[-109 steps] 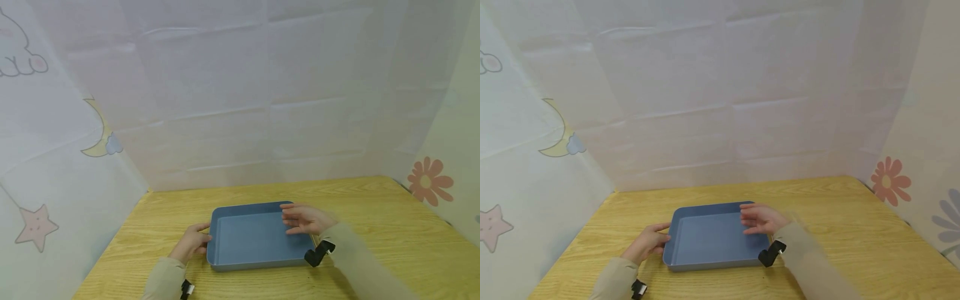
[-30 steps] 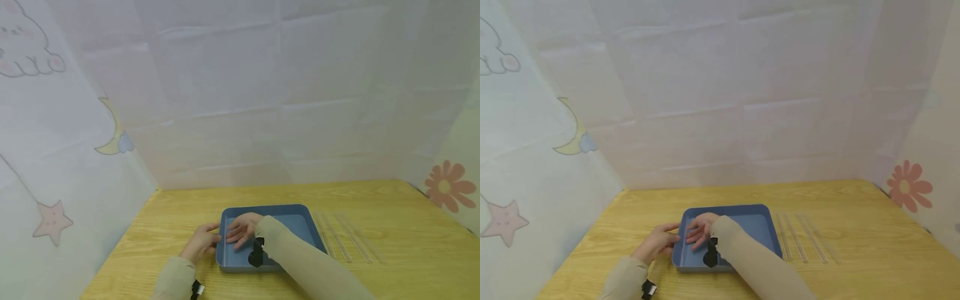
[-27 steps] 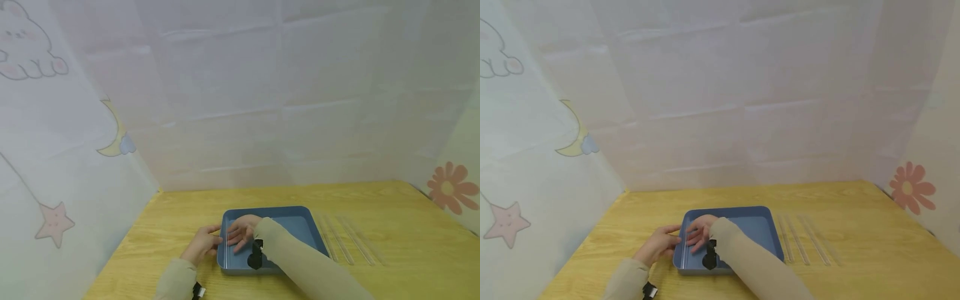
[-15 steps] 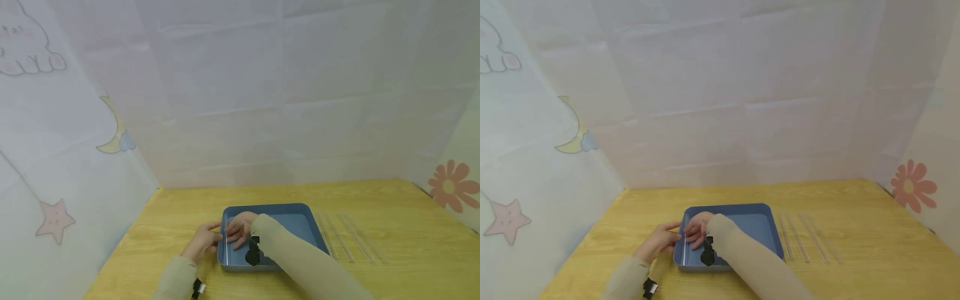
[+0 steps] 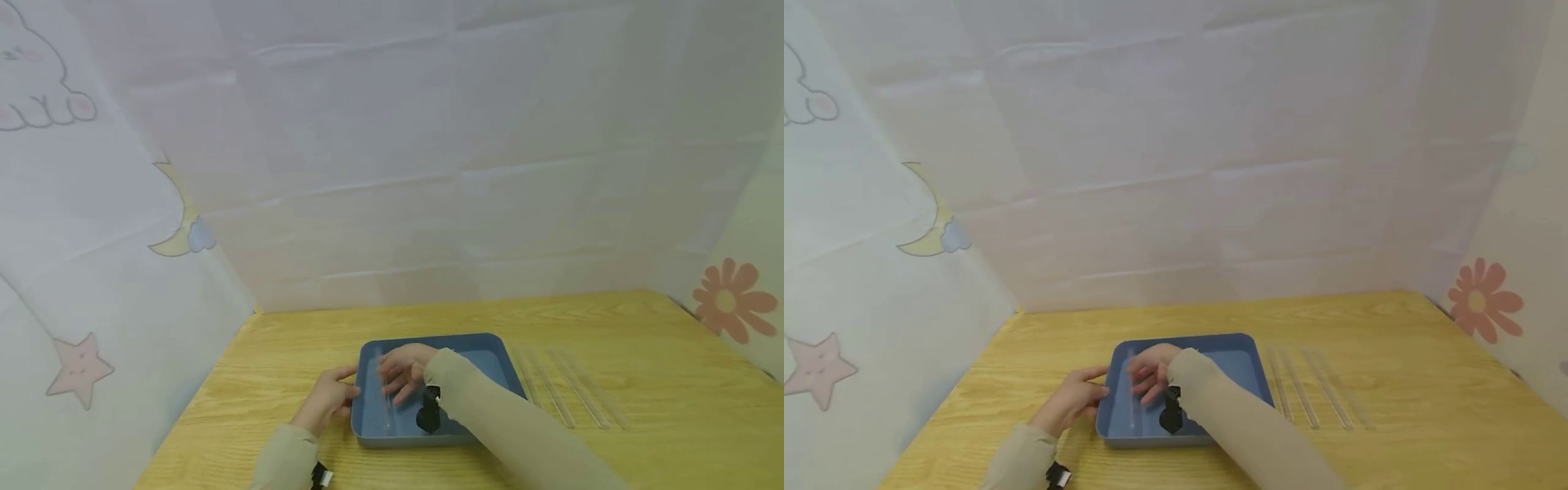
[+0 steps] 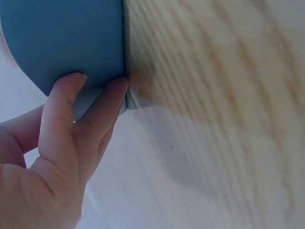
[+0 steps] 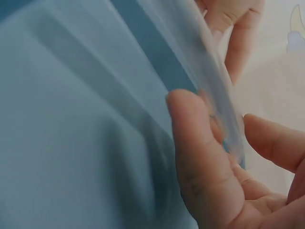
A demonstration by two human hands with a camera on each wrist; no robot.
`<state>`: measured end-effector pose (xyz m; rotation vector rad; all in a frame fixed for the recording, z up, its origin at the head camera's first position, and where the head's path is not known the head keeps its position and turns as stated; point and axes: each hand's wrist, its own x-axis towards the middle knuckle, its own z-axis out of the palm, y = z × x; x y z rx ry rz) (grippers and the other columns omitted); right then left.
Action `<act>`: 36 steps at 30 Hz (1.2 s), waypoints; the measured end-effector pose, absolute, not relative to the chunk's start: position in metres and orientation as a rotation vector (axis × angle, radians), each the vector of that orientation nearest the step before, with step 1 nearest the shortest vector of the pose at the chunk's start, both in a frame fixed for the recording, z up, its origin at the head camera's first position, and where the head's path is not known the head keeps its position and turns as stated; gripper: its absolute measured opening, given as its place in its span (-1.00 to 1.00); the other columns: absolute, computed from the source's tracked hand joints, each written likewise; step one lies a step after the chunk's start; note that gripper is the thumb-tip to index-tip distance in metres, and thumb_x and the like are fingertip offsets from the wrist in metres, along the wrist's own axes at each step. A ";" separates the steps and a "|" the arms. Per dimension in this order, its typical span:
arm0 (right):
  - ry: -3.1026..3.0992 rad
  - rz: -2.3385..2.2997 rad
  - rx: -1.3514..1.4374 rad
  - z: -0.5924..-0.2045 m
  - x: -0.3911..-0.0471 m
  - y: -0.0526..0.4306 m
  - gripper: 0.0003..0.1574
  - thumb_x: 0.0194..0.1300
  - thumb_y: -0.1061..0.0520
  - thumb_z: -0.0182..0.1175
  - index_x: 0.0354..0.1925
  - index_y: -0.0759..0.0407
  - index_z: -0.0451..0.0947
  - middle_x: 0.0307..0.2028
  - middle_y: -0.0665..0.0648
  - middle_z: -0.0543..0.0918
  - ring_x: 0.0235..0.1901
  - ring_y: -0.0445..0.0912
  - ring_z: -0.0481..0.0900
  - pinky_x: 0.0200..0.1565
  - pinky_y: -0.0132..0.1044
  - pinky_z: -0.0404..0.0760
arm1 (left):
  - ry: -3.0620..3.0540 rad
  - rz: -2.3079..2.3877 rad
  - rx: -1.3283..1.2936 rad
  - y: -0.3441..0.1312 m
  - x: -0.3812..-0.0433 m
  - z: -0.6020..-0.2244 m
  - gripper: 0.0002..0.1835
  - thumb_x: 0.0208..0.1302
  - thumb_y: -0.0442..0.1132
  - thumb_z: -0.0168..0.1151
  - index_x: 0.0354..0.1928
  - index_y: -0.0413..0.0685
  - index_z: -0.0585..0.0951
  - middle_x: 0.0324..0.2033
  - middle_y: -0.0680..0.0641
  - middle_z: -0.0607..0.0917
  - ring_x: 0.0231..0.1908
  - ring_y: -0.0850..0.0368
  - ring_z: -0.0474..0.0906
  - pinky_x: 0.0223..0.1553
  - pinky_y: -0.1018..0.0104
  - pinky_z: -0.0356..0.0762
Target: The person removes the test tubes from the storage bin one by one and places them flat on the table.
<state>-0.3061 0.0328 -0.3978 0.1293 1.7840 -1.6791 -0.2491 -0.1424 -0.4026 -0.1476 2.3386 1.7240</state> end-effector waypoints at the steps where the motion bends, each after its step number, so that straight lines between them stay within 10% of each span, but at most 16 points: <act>1: 1.784 -1.683 0.132 -0.397 -0.306 0.035 -0.34 0.37 0.33 0.12 0.38 0.35 0.23 0.10 0.45 0.47 -0.04 0.23 0.59 -0.07 0.22 0.58 | 2.341 1.720 -0.148 -0.143 -0.248 -0.402 -0.44 0.30 -0.55 0.09 0.35 -0.42 0.31 -0.31 -0.19 0.71 -0.38 0.10 0.65 -0.49 0.34 0.60; 16: 1.772 -1.767 0.161 -0.396 -0.301 0.073 -0.42 0.42 0.31 0.06 0.36 0.33 0.26 0.04 0.46 0.46 0.04 0.30 0.54 -0.07 0.24 0.57 | 2.356 1.708 -0.162 -0.147 -0.246 -0.403 -0.45 0.32 -0.54 0.08 0.35 -0.41 0.31 -0.23 -0.25 0.71 -0.39 0.11 0.65 -0.64 0.48 0.42; 36: 1.834 -1.795 0.050 -0.385 -0.286 0.124 -0.34 0.45 0.25 0.06 0.44 0.29 0.15 0.34 0.57 0.15 0.20 0.34 0.38 -0.06 0.17 0.59 | 2.339 1.727 -0.146 -0.142 -0.248 -0.401 -0.45 0.33 -0.56 0.05 0.36 -0.45 0.27 -0.11 -0.41 0.65 -0.29 -0.04 0.68 -0.39 0.23 0.66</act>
